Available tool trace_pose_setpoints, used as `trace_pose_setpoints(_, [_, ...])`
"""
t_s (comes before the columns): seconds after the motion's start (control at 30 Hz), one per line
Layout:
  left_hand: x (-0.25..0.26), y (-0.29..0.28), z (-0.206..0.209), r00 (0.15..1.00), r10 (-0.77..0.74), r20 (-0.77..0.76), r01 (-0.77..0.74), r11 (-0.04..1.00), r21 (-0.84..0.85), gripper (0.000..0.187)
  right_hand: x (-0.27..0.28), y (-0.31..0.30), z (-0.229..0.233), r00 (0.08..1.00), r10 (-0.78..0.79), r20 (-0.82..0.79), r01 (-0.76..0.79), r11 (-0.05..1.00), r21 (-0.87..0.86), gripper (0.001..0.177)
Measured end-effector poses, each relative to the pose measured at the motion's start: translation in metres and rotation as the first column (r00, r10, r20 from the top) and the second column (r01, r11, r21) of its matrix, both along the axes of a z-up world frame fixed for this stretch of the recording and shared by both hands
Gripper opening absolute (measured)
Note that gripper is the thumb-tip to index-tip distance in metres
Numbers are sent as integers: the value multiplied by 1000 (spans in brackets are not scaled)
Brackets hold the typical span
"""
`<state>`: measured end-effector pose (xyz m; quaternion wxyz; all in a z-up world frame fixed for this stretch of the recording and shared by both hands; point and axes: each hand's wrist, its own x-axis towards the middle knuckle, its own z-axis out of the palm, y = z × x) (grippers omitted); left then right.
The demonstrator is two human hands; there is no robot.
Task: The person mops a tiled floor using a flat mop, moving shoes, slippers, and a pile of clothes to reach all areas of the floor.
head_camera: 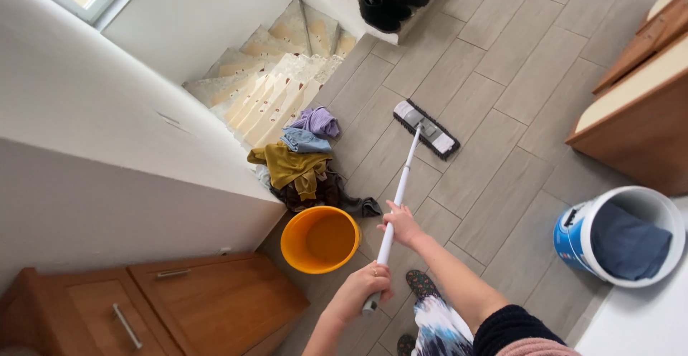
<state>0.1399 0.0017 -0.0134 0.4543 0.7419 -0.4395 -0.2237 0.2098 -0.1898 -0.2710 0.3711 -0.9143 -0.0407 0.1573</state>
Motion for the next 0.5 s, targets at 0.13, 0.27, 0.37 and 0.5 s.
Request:
trace_pose_setpoints(0.13, [52, -49, -35, 992, 121, 32, -119, 992, -48, 32, 77, -52, -32, 998, 66, -5, -66, 997, -30, 27])
trace_pose_setpoints(0.27, [97, -88, -74, 965, 252, 79, -245, 966, -84, 35, 142, -88, -1, 982, 134, -132, -159, 966, -202, 23])
trace_pose_setpoints(0.37, [127, -108, -103, 952, 289, 99, -281, 956, -86, 33, 174, -95, 58, 910, -159, -383, 148, 987, -59, 39])
trace_pose_setpoints(0.5, [159, -119, -124, 957, 267, 109, -256, 961, -106, 33, 207, -107, 40, 809, -353, -470, 409, 912, 20, 69])
